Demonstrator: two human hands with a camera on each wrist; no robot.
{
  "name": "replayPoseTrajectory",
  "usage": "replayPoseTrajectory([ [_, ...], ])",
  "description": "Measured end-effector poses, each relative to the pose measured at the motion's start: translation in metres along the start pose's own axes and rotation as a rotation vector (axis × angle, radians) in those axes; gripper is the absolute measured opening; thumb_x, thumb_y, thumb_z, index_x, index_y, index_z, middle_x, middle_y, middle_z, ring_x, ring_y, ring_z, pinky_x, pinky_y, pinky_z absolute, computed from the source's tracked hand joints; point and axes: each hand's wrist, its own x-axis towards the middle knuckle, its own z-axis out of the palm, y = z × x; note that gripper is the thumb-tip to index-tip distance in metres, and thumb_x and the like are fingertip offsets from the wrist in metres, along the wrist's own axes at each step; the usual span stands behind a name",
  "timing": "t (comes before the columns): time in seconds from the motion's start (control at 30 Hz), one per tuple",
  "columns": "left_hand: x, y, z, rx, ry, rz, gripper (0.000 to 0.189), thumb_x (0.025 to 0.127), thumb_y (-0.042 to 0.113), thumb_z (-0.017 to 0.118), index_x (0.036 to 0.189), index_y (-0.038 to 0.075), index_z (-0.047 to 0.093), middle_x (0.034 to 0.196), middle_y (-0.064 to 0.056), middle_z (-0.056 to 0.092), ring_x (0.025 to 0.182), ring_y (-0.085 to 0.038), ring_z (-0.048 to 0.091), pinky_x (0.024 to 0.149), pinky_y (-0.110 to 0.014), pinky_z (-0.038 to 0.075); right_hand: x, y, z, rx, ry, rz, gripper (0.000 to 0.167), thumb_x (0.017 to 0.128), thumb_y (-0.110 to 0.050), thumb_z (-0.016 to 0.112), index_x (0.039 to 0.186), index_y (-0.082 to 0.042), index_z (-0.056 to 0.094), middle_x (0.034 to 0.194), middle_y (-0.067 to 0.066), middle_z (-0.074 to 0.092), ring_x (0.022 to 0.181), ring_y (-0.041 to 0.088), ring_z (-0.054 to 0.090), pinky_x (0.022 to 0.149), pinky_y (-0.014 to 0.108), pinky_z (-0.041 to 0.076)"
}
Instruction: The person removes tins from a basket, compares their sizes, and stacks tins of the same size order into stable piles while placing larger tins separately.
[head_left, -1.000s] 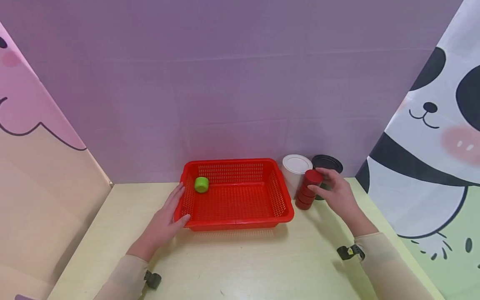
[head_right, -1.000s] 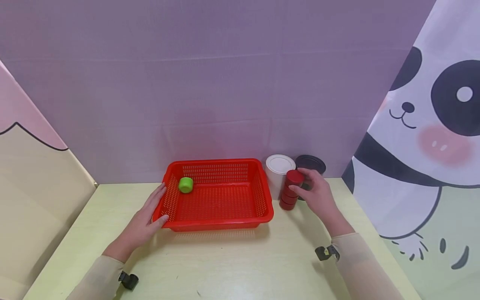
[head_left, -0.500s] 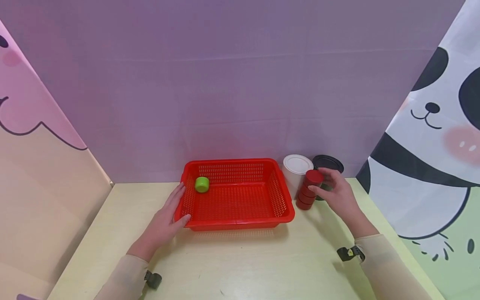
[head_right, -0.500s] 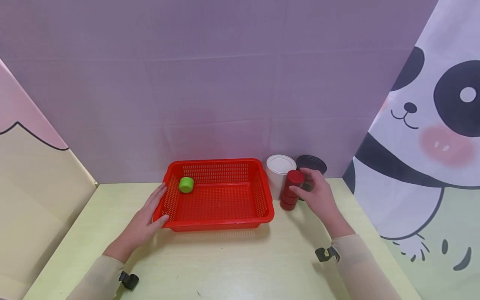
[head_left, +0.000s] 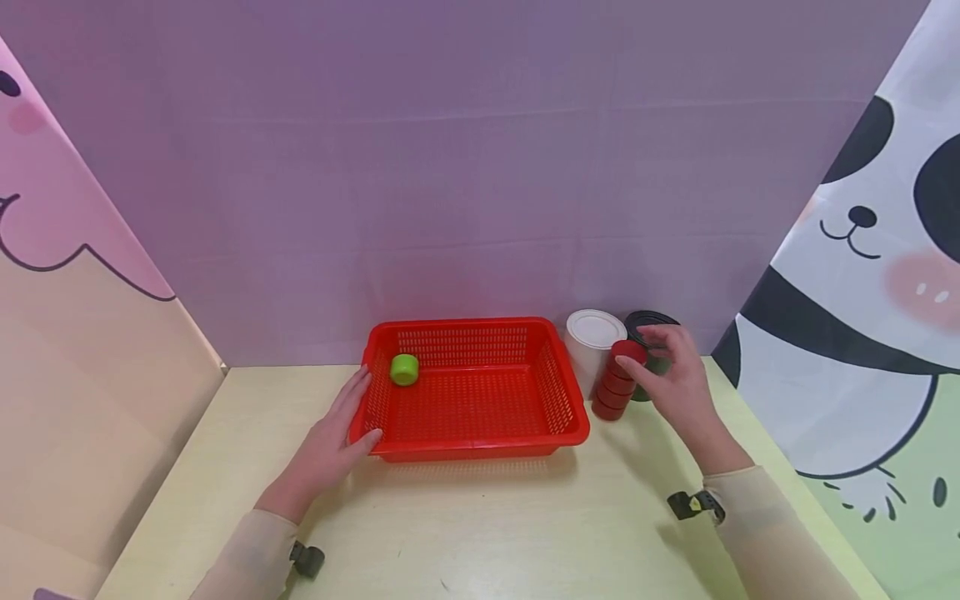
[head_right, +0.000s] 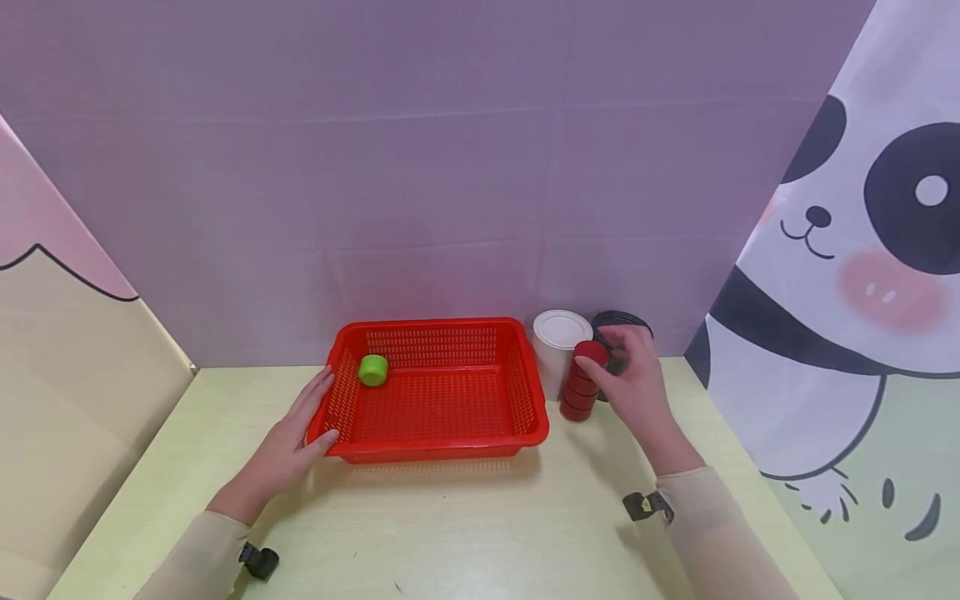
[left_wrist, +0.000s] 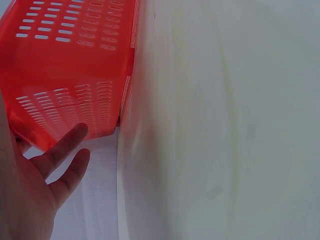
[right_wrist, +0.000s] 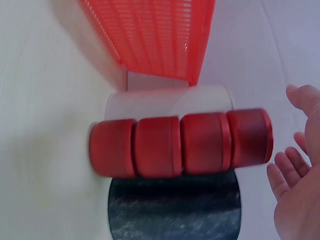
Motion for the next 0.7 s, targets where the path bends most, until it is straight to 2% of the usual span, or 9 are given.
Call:
replayPoseTrajectory([
  [0.2, 0.0, 0.002, -0.001, -0.01, 0.001, 0.0, 0.098, 0.102, 0.048, 0.073, 0.179, 0.023, 0.017, 0.185, 0.002, 0.013, 0.163, -0.038, 0.034, 0.104, -0.062, 0.059, 0.007, -0.018, 0.009, 0.035, -0.059, -0.046, 0.045, 0.098, -0.007, 0.084, 0.137, 0.002, 0.062, 0.135, 0.017, 0.059, 0.118, 0.037, 0.064, 0.093, 0.009, 0.051],
  [0.33, -0.001, 0.001, -0.001, -0.016, 0.002, -0.006, 0.099, 0.102, 0.042, 0.075, 0.179, 0.024, 0.017, 0.185, 0.003, 0.013, 0.162, -0.038, 0.034, 0.104, -0.062, 0.06, 0.019, -0.035, 0.023, 0.048, -0.156, -0.056, 0.035, 0.101, -0.011, 0.083, 0.129, 0.0, 0.065, 0.13, 0.013, 0.061, 0.112, 0.035, 0.066, 0.088, 0.011, 0.054],
  [0.47, -0.001, 0.0, -0.001, -0.02, -0.001, -0.013, 0.099, 0.101, 0.04, 0.076, 0.179, 0.024, 0.017, 0.185, 0.003, 0.013, 0.163, -0.037, 0.033, 0.103, -0.061, 0.06, 0.033, -0.055, 0.04, 0.076, -0.293, -0.047, 0.029, 0.102, -0.018, 0.081, 0.125, -0.006, 0.068, 0.128, 0.015, 0.064, 0.112, 0.032, 0.065, 0.091, 0.026, 0.059],
  [0.57, 0.0, 0.0, -0.001, -0.022, -0.002, -0.017, 0.1, 0.101, 0.039, 0.077, 0.179, 0.025, 0.017, 0.185, 0.005, 0.013, 0.163, -0.036, 0.033, 0.103, -0.06, 0.061, 0.043, -0.072, 0.054, 0.087, -0.387, -0.043, 0.031, 0.101, -0.019, 0.082, 0.127, -0.008, 0.068, 0.127, 0.014, 0.065, 0.115, 0.033, 0.063, 0.093, 0.042, 0.06],
  [0.7, 0.0, -0.002, 0.001, -0.011, 0.005, -0.007, 0.099, 0.101, 0.039, 0.077, 0.179, 0.024, 0.018, 0.185, 0.003, 0.014, 0.162, -0.037, 0.034, 0.102, -0.06, 0.061, 0.057, -0.091, 0.073, 0.083, -0.485, -0.054, 0.036, 0.1, -0.021, 0.083, 0.129, -0.007, 0.067, 0.128, 0.013, 0.065, 0.118, 0.035, 0.063, 0.096, 0.053, 0.059],
])
